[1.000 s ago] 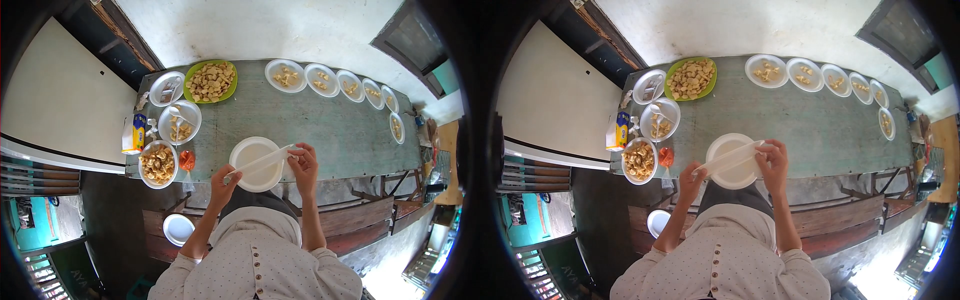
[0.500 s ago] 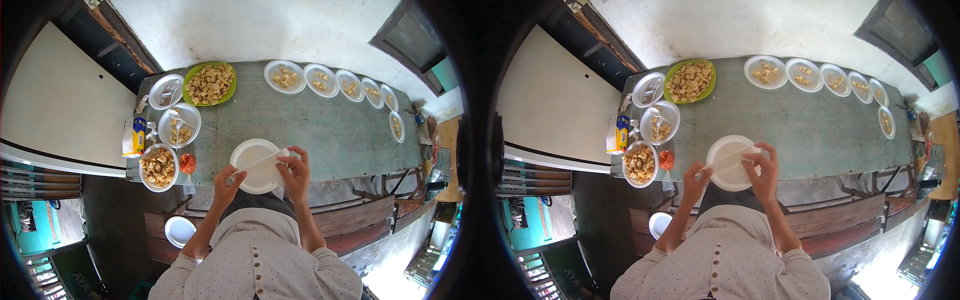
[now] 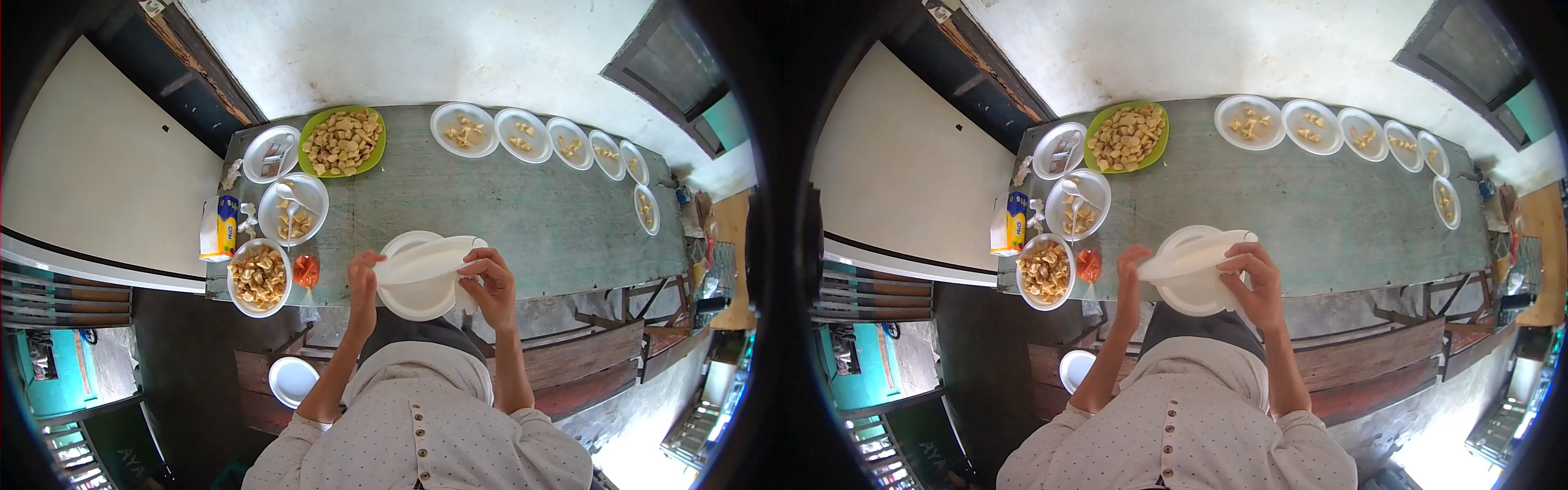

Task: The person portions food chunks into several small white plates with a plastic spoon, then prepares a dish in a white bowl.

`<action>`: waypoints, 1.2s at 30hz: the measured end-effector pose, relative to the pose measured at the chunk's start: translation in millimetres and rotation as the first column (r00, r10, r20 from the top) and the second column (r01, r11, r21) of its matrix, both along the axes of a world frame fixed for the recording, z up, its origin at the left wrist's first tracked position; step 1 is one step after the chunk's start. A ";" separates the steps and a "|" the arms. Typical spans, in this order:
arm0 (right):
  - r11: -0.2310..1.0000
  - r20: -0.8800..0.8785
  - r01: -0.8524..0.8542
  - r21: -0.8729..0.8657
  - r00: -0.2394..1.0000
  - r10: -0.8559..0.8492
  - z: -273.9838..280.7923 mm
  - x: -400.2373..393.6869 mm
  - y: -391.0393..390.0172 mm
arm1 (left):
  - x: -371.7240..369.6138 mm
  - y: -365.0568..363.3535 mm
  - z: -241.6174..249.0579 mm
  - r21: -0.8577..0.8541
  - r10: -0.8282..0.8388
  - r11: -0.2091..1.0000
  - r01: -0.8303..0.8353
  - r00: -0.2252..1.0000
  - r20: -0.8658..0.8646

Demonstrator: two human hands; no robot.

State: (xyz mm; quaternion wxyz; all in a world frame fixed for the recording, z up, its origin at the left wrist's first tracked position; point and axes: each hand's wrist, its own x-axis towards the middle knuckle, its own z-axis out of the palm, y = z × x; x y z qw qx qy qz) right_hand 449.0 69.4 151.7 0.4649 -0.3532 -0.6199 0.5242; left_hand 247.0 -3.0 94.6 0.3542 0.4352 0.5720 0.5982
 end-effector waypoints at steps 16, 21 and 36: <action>0.962 0.074 -0.274 0.016 0.959 0.272 -0.2 16.8 -0.1 | 0.0 0.5 -5.5 -0.220 0.125 0.935 0.279 0.322 0.938; 0.988 0.017 -0.100 -0.117 0.995 0.103 -5.6 18.4 -0.3 | 8.8 -0.7 -4.2 -0.258 0.163 0.948 0.185 0.414 0.896; 0.960 0.254 0.278 0.043 0.926 -0.279 -31.5 20.4 6.8 | 35.4 -9.0 -7.9 -0.169 0.142 0.982 -0.078 0.900 0.412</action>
